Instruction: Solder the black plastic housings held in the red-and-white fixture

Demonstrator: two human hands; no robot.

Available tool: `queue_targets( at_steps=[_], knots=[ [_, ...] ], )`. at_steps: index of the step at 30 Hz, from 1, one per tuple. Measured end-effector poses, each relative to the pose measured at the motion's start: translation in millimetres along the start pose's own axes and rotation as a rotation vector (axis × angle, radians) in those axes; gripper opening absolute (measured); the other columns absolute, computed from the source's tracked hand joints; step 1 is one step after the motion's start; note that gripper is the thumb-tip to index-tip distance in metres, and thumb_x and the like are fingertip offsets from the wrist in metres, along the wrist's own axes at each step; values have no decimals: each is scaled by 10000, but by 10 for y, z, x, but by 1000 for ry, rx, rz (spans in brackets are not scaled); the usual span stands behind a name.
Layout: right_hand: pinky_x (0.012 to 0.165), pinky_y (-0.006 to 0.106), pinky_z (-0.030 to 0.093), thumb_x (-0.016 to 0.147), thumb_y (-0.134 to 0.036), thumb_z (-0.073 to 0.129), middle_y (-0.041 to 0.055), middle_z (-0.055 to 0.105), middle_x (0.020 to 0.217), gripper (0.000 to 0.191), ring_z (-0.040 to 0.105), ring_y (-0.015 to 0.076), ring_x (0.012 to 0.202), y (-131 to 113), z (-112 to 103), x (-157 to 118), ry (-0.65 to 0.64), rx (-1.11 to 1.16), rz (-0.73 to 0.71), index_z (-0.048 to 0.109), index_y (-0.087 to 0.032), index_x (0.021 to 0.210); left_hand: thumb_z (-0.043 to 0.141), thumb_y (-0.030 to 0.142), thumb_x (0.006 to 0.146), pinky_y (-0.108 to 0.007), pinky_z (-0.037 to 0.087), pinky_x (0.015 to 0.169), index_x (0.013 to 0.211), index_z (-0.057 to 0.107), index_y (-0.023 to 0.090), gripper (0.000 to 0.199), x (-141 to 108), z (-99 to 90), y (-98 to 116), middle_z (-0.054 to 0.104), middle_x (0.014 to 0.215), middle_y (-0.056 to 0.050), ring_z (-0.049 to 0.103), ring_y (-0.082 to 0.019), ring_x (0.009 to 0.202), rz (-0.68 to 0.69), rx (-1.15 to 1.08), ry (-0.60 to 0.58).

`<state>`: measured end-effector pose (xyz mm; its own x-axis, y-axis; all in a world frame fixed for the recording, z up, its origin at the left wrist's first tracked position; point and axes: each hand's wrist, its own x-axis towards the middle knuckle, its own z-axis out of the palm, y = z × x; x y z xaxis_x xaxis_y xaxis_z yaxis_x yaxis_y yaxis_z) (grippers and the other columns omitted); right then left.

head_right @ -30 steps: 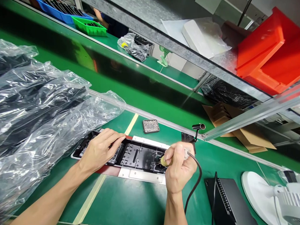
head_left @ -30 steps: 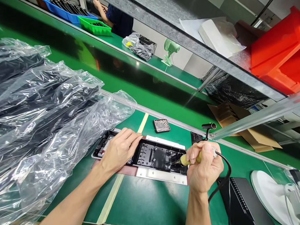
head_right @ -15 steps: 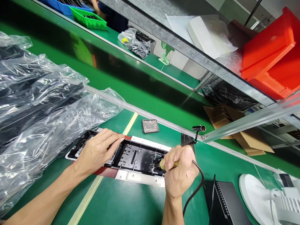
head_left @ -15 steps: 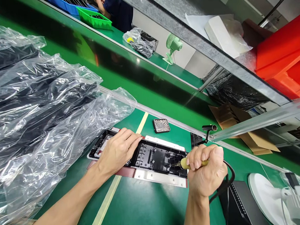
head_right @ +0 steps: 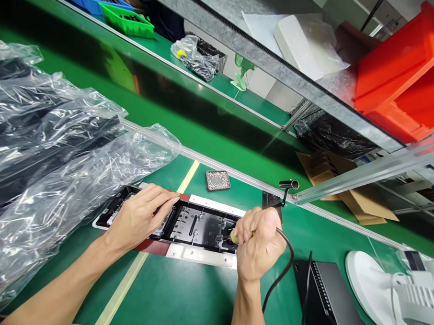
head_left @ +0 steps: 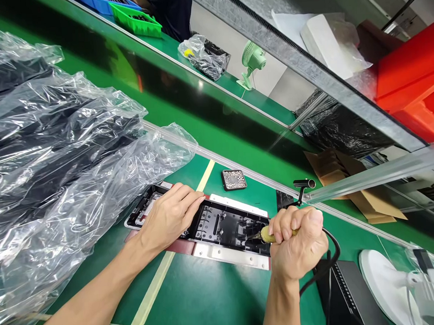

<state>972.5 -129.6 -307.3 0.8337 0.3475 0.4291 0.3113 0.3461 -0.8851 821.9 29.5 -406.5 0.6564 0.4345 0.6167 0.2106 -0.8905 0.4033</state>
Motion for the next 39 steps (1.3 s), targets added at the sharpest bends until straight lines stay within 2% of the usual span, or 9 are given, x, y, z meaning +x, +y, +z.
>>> queue_targets(
  at_steps=[27,35,39],
  knots=[
    [358,208,323,1028,-343,496,-84,339,481,421,331,63,383,22,-32,21,-1,59,-34,432,-202,637,559,172,1001,-384,508,829,1007,674,165,115,-14,-1,-8,713,960,-51,609,-207,879,5,8,-38],
    [358,200,322,1025,-343,503,-81,340,487,425,338,61,388,14,-34,-11,11,76,-15,428,-199,632,556,176,1003,-383,505,845,1009,674,165,118,-11,0,-8,715,954,-49,605,-205,869,6,9,-40],
    [361,193,318,1023,-359,509,-79,343,492,434,335,57,394,17,-32,-20,6,93,25,425,-200,629,568,160,998,-379,501,865,1083,669,170,133,-21,-11,-9,712,981,-42,601,-192,868,2,-14,-45]
  ],
)
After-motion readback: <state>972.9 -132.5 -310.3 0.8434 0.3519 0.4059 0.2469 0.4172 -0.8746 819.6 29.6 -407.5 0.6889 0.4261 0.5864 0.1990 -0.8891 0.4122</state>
